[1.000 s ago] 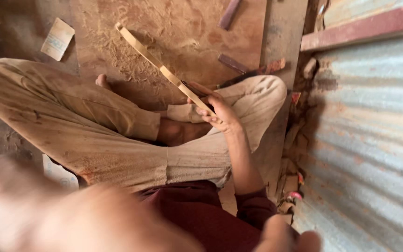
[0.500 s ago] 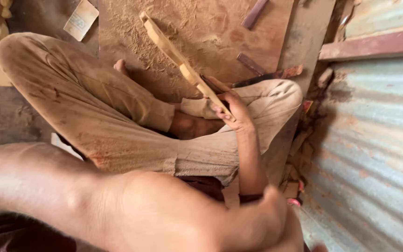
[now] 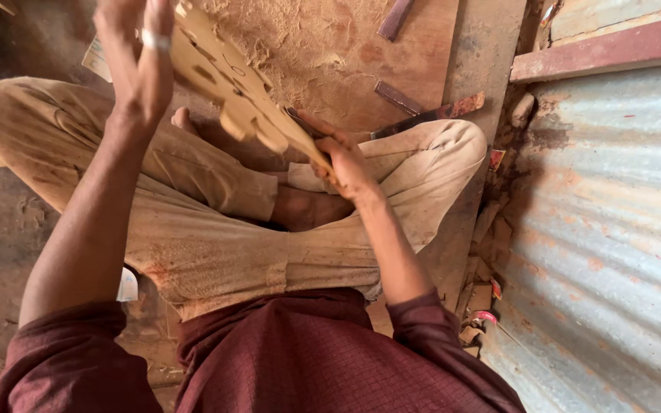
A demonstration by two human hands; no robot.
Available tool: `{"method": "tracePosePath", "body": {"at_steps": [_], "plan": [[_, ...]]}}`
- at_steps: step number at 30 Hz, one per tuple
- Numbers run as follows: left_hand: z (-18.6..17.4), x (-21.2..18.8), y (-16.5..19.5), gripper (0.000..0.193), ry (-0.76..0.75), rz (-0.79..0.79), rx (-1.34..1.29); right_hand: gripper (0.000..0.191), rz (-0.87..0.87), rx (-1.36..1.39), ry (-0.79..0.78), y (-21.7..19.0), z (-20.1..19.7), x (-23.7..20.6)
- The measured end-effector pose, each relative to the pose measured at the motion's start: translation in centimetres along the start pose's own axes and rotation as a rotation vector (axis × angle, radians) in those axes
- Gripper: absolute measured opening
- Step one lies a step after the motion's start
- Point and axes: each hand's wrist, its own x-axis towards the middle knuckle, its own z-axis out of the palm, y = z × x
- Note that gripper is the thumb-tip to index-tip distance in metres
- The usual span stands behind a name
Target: The person sits cross-legged on the floor and carves a small wooden piece using a chisel and a wooden mallet. They repeatedly strike the chisel to shape the wood, occasionally adjusting the piece and clearing away wood shavings.
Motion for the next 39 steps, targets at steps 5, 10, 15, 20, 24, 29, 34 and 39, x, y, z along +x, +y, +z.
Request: {"method": "tracePosePath", "body": {"at_steps": [5, 10, 15, 20, 24, 29, 34, 39], "plan": [[-0.9, -1.1, -0.1, 0.072, -0.301, 0.025, 0.097, 0.055, 0.125, 0.204, -0.12, -1.7, -0.7, 1.1], [-0.1, -0.1, 1.8, 0.067, -0.212, -0.009, 0.065, 0.057, 0.19, 0.432, -0.218, -2.1, -0.1, 0.1], [0.6, -0.4, 2.3, 0.056, -0.159, -0.008, -0.08, 0.06, 0.116, 0.401, -0.187, -2.9, 1.0, -1.4], [1.5, -0.8, 0.1, 0.052, -0.093, -0.012, -0.169, 0.061, -0.002, 0.217, -0.052, -3.2, 1.8, -1.9], [1.9, -1.7, -1.2, 0.048, -0.05, -0.068, -0.171, 0.059, 0.022, 0.109, 0.008, -2.9, 1.1, -1.2], [2.3, -1.6, -1.4, 0.036, -0.02, -0.187, 0.115, 0.053, 0.018, 0.226, -0.215, -2.8, -1.4, 1.4], [3.2, -0.2, -1.2, 0.013, -0.004, 0.036, 0.583, 0.056, 0.02, -0.115, 0.194, -2.3, -2.9, 4.1], [3.9, -1.1, -1.7, 0.012, -0.076, 0.043, 0.749, 0.051, -0.195, -0.16, 0.478, -2.0, -2.5, 3.5]]}}
